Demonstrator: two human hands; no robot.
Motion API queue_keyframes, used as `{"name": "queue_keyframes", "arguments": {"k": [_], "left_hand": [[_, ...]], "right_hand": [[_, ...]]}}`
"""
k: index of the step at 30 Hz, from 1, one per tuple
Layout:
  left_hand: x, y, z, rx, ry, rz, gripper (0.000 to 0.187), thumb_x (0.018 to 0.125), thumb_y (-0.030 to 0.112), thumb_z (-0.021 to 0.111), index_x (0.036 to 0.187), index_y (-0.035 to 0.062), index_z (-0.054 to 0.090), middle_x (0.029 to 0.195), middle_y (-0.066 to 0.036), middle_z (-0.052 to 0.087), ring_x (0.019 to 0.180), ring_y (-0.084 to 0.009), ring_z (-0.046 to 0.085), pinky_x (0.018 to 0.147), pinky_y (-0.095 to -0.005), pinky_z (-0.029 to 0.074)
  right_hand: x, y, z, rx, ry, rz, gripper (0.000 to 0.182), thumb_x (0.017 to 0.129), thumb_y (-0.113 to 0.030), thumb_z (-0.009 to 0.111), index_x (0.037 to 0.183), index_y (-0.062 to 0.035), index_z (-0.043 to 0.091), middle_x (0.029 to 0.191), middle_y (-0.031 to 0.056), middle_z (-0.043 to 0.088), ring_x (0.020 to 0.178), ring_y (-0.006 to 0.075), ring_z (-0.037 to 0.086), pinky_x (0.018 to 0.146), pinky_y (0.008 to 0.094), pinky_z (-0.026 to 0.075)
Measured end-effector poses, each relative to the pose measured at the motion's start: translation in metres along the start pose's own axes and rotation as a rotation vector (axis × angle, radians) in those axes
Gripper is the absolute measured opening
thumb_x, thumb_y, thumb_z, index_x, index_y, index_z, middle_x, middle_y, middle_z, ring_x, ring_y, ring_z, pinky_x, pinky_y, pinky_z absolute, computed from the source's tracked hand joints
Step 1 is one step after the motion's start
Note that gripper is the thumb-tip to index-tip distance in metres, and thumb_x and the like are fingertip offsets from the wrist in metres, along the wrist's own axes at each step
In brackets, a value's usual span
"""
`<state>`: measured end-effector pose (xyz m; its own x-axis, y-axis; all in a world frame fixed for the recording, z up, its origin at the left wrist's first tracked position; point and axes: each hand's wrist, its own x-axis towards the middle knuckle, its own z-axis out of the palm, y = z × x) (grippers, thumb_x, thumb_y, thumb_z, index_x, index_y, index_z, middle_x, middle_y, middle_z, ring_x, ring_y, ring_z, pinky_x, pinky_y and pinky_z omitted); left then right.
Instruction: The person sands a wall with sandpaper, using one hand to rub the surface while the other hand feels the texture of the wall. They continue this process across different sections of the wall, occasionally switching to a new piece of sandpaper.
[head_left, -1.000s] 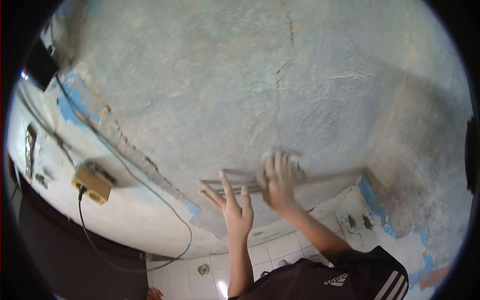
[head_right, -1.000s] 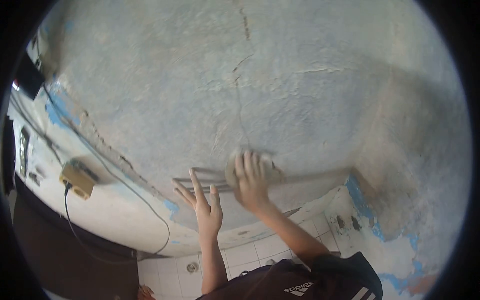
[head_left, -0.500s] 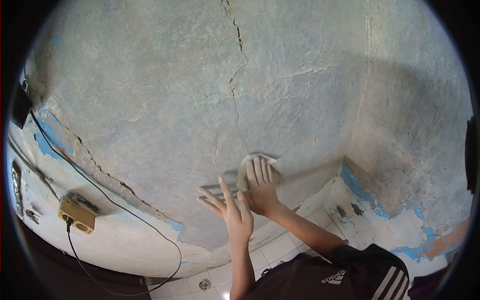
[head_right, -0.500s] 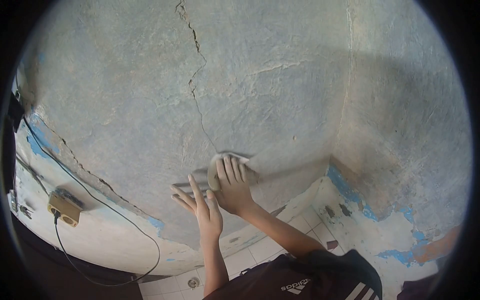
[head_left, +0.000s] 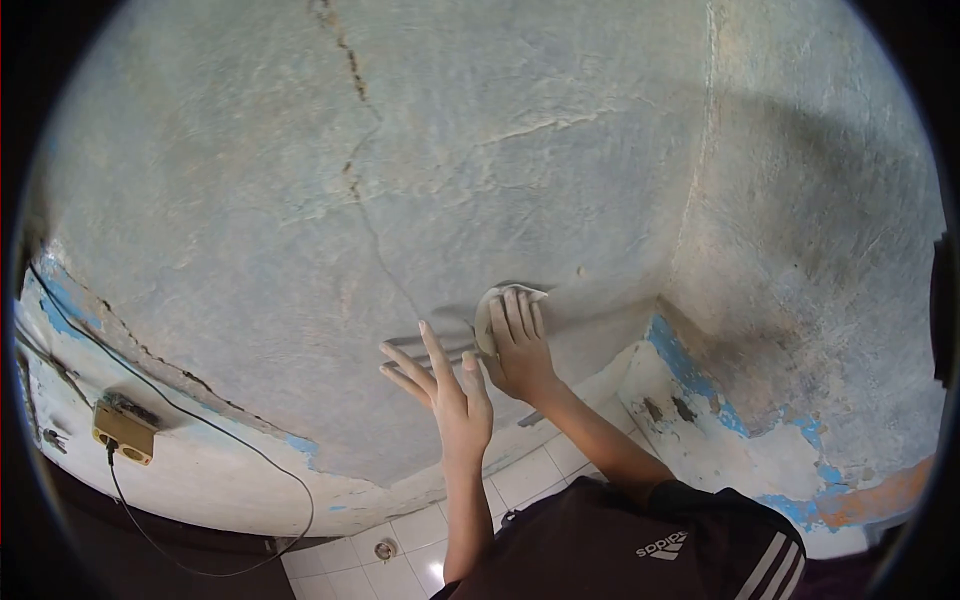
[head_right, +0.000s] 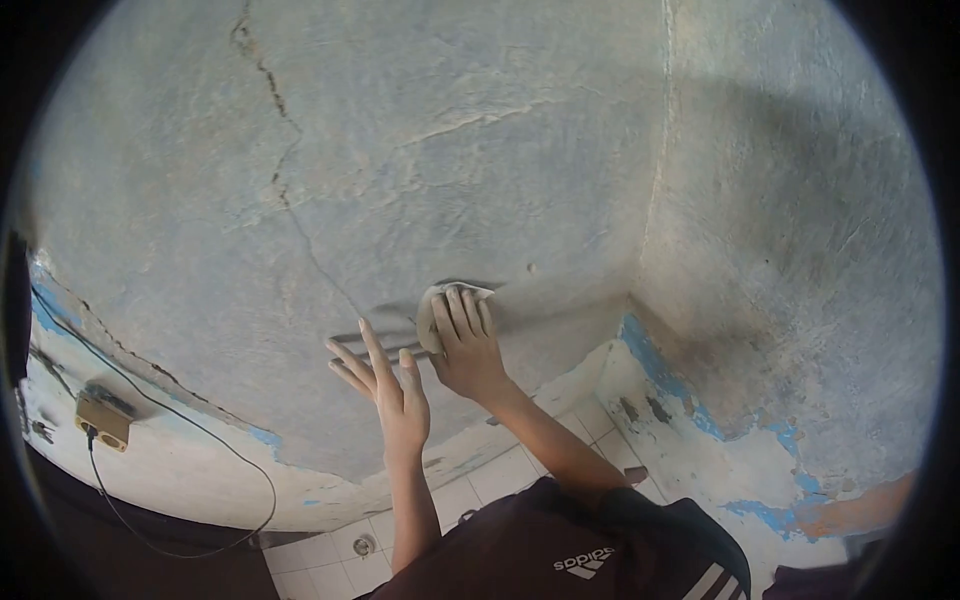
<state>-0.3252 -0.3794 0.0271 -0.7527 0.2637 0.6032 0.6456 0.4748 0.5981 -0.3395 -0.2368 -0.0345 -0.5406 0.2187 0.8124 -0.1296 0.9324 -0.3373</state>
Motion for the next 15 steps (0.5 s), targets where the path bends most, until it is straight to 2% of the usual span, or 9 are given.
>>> {"name": "queue_keyframes", "arguments": {"k": [1,2,4,6,9,12,15], "left_hand": [[-0.002,0.004,0.006,0.004,-0.005,-0.007,0.064,0.107,0.032,0.046,0.161,0.0073,0.023,0.163,-0.034,-0.013,0.146,-0.0577,-0.019,0.115,-0.0691,-0.003],[-0.001,0.008,0.013,-0.005,0.005,-0.021,0.065,0.107,0.033,0.046,0.161,0.0068,0.021,0.163,-0.034,-0.013,0.147,-0.0572,-0.019,0.115,-0.0685,-0.004],[0.003,0.017,0.029,-0.012,0.023,-0.037,0.067,0.106,0.033,0.047,0.161,0.0062,0.019,0.163,-0.034,-0.013,0.147,-0.0566,-0.019,0.115,-0.0679,-0.004],[0.005,0.027,0.047,0.031,0.025,-0.041,0.069,0.106,0.032,0.047,0.162,0.0053,0.017,0.163,-0.033,-0.013,0.148,-0.0561,-0.018,0.116,-0.0671,-0.003],[0.006,0.047,0.071,0.019,0.033,-0.094,0.069,0.106,0.031,0.047,0.161,0.0045,0.016,0.164,-0.033,-0.013,0.148,-0.0564,-0.016,0.117,-0.0663,-0.001],[0.004,0.057,0.097,-0.008,0.067,-0.127,0.069,0.106,0.029,0.047,0.162,0.0044,0.014,0.164,-0.033,-0.012,0.148,-0.0569,-0.013,0.118,-0.0653,0.001],[-0.001,0.063,0.119,-0.045,0.080,-0.204,0.069,0.106,0.026,0.047,0.162,0.0045,0.012,0.164,-0.033,-0.012,0.148,-0.0569,-0.012,0.118,-0.0643,0.003]], "right_hand": [[-0.007,0.007,-0.006,0.002,-0.087,-0.033,0.064,0.104,-0.034,0.042,0.155,0.0040,0.030,0.156,0.0335,0.031,0.145,0.0535,0.026,0.119,0.0595,0.020],[-0.003,0.021,-0.008,0.006,-0.089,-0.034,0.064,0.104,-0.034,0.042,0.155,0.0040,0.030,0.156,0.0335,0.031,0.145,0.0535,0.026,0.119,0.0595,0.020],[0.038,0.045,-0.031,-0.050,0.067,-0.061,0.063,0.104,-0.033,0.042,0.156,0.0016,0.030,0.156,0.0326,0.032,0.145,0.0529,0.027,0.119,0.0594,0.019],[0.088,0.065,-0.074,0.015,0.173,0.038,0.063,0.105,-0.034,0.042,0.155,0.0033,0.032,0.155,0.0326,0.033,0.144,0.0528,0.029,0.119,0.0593,0.018],[0.114,0.109,-0.095,-0.003,0.246,-0.011,0.062,0.105,-0.033,0.041,0.153,0.0050,0.033,0.155,0.0336,0.033,0.144,0.0530,0.029,0.119,0.0593,0.018],[0.074,0.123,-0.082,-0.026,0.145,0.021,0.061,0.105,-0.031,0.039,0.152,0.0073,0.033,0.156,0.0346,0.031,0.145,0.0538,0.027,0.119,0.0600,0.018],[-0.004,0.147,-0.054,-0.012,0.017,-0.006,0.062,0.105,-0.030,0.040,0.153,0.0087,0.031,0.156,0.0351,0.028,0.146,0.0545,0.024,0.119,0.0610,0.016]]}}
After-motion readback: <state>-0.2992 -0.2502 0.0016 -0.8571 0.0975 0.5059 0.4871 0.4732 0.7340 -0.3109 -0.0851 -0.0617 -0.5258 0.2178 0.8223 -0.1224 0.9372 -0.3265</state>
